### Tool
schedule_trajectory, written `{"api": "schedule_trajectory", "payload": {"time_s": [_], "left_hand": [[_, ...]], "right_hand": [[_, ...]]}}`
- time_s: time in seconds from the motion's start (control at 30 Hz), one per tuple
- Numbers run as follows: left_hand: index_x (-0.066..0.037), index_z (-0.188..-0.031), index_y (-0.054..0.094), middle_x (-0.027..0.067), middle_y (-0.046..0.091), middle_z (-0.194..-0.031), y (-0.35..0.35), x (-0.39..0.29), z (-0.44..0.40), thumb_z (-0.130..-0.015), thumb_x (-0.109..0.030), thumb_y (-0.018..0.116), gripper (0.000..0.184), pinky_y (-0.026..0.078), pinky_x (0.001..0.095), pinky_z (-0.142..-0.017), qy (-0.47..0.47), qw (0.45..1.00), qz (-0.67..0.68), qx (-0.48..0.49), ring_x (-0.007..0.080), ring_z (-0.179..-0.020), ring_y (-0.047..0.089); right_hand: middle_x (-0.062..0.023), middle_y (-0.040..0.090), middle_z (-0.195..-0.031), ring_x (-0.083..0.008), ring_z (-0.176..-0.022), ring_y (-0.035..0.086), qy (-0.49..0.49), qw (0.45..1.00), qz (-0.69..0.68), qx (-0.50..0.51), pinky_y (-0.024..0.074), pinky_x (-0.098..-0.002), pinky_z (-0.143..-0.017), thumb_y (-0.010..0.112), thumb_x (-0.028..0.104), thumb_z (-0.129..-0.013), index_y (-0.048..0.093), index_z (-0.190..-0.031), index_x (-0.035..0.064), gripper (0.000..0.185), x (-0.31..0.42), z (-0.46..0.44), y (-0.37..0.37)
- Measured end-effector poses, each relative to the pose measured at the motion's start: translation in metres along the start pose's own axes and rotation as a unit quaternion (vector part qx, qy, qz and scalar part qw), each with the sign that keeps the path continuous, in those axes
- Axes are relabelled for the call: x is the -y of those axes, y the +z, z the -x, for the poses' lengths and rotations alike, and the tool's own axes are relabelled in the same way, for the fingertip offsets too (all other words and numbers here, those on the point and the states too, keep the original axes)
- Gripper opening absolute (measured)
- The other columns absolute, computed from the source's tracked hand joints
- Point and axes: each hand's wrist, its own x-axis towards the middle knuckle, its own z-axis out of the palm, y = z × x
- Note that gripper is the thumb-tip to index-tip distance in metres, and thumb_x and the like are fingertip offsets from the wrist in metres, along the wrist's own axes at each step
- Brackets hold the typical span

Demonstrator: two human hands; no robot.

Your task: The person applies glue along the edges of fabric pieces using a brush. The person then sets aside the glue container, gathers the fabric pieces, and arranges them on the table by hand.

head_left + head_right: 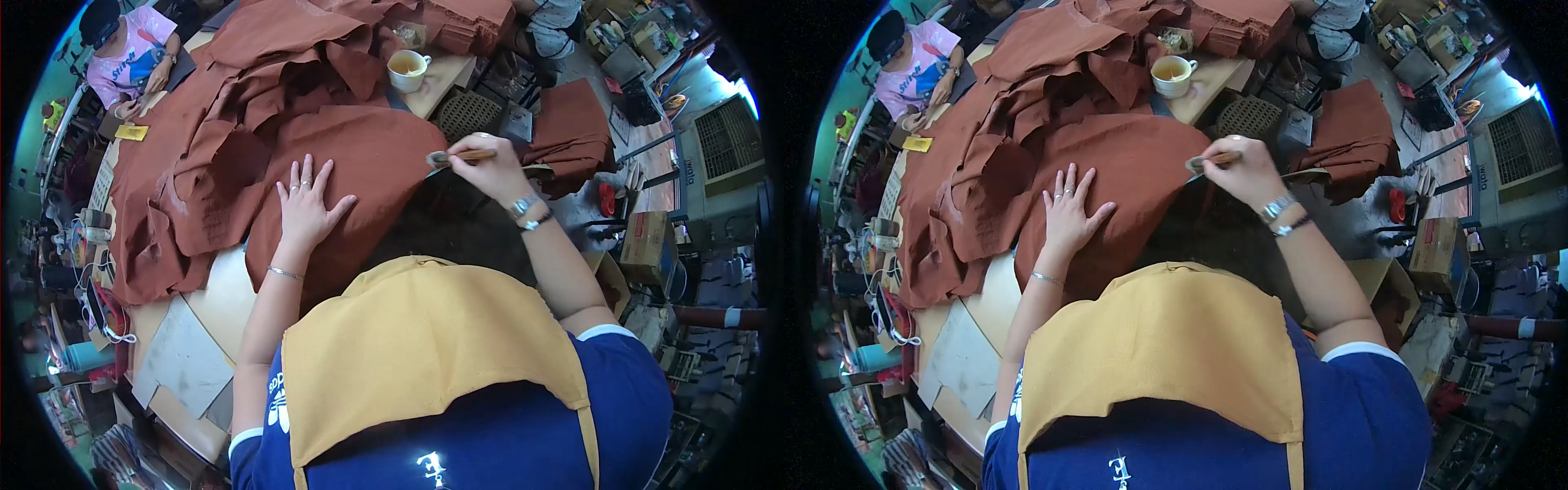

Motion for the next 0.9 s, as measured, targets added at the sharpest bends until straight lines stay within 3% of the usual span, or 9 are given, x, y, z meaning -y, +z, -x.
{"api": "schedule_trajectory", "payload": {"time_s": [0.17,0.33,0.43,0.5,0.63,0.67,0.7,0.83,0.9], "left_hand": [[-0.021,-0.149,0.042,0.0160,0.026,-0.160,0.000,0.002,-0.001,-0.084,-0.071,0.055,0.083,0.016,0.0663,-0.114,0.004,1.000,0.002,0.004,0.0391,-0.148,0.021],[-0.022,-0.149,0.042,0.0160,0.026,-0.160,0.004,0.004,-0.013,-0.084,-0.071,0.055,0.083,0.015,0.0652,-0.115,0.024,1.000,0.008,0.009,0.0390,-0.148,0.021],[-0.023,-0.149,0.042,0.0164,0.028,-0.160,0.003,0.010,-0.025,-0.083,-0.072,0.054,0.084,0.014,0.0644,-0.116,0.044,0.999,0.002,0.009,0.0388,-0.148,0.021],[-0.023,-0.149,0.042,0.0166,0.028,-0.159,0.006,0.011,-0.035,-0.083,-0.073,0.054,0.084,0.013,0.0642,-0.116,0.061,0.998,-0.002,0.007,0.0386,-0.148,0.021],[-0.024,-0.150,0.041,0.0161,0.027,-0.160,0.009,0.014,-0.058,-0.082,-0.074,0.053,0.085,0.013,0.0644,-0.116,0.097,0.995,-0.003,0.016,0.0384,-0.148,0.020],[-0.025,-0.150,0.040,0.0158,0.027,-0.160,0.010,0.015,-0.064,-0.082,-0.074,0.053,0.085,0.012,0.0644,-0.116,0.104,0.994,0.000,0.021,0.0384,-0.148,0.020],[-0.025,-0.151,0.040,0.0156,0.026,-0.160,0.010,0.017,-0.071,-0.082,-0.074,0.053,0.085,0.012,0.0645,-0.116,0.113,0.993,0.003,0.027,0.0385,-0.148,0.020],[-0.027,-0.152,0.037,0.0137,0.025,-0.161,0.012,0.021,-0.091,-0.083,-0.074,0.052,0.084,0.013,0.0633,-0.117,0.152,0.988,0.000,0.038,0.0374,-0.149,0.019],[-0.028,-0.151,0.037,0.0129,0.025,-0.161,0.014,0.021,-0.102,-0.084,-0.074,0.051,0.084,0.013,0.0628,-0.117,0.168,0.985,-0.006,0.043,0.0370,-0.149,0.019]], "right_hand": [[-0.0140,0.069,-0.078,-0.0265,-0.072,0.069,0.106,0.981,0.041,0.159,0.0542,-0.0326,-0.068,0.073,0.013,-0.074,0.072,-0.082,0.0038,0.012,0.007,-0.003,-0.026],[-0.0131,0.069,-0.077,-0.0242,-0.072,0.069,-0.048,0.996,-0.025,0.068,0.0539,-0.0328,-0.068,0.073,0.012,-0.073,0.072,-0.083,0.0045,0.013,0.006,-0.012,-0.002],[-0.0134,0.069,-0.077,-0.0245,-0.072,0.069,-0.033,0.991,-0.037,0.122,0.0539,-0.0323,-0.068,0.072,0.012,-0.073,0.071,-0.079,0.0037,0.011,-0.001,-0.007,0.000],[-0.0133,0.069,-0.077,-0.0241,-0.072,0.069,0.032,0.979,0.095,0.180,0.0539,-0.0318,-0.068,0.072,0.012,-0.073,0.070,-0.079,0.0031,0.011,0.000,-0.013,-0.029],[-0.0108,0.069,-0.080,-0.0204,-0.077,0.069,-0.014,0.993,-0.024,0.114,0.0531,-0.0308,-0.072,0.071,0.008,-0.077,0.071,-0.084,0.0022,0.009,0.014,-0.016,-0.017],[-0.0127,0.069,-0.078,-0.0263,-0.072,0.068,-0.056,0.992,-0.072,0.092,0.0536,-0.0319,-0.068,0.072,0.010,-0.074,0.069,-0.081,0.0027,0.011,0.009,-0.012,0.000],[-0.0119,0.068,-0.077,-0.0266,-0.072,0.067,-0.093,0.987,-0.051,0.118,0.0535,-0.0320,-0.069,0.072,0.010,-0.073,0.069,-0.080,0.0025,0.010,0.006,-0.010,0.007],[-0.0124,0.068,-0.077,-0.0255,-0.072,0.068,-0.006,0.984,0.104,0.143,0.0540,-0.0319,-0.069,0.071,0.008,-0.072,0.069,-0.081,0.0027,0.010,-0.008,-0.007,-0.032],[-0.0123,0.068,-0.077,-0.0249,-0.073,0.068,-0.019,0.994,0.030,0.107,0.0542,-0.0316,-0.069,0.072,0.007,-0.073,0.069,-0.081,0.0023,0.010,-0.006,-0.006,-0.032]]}}
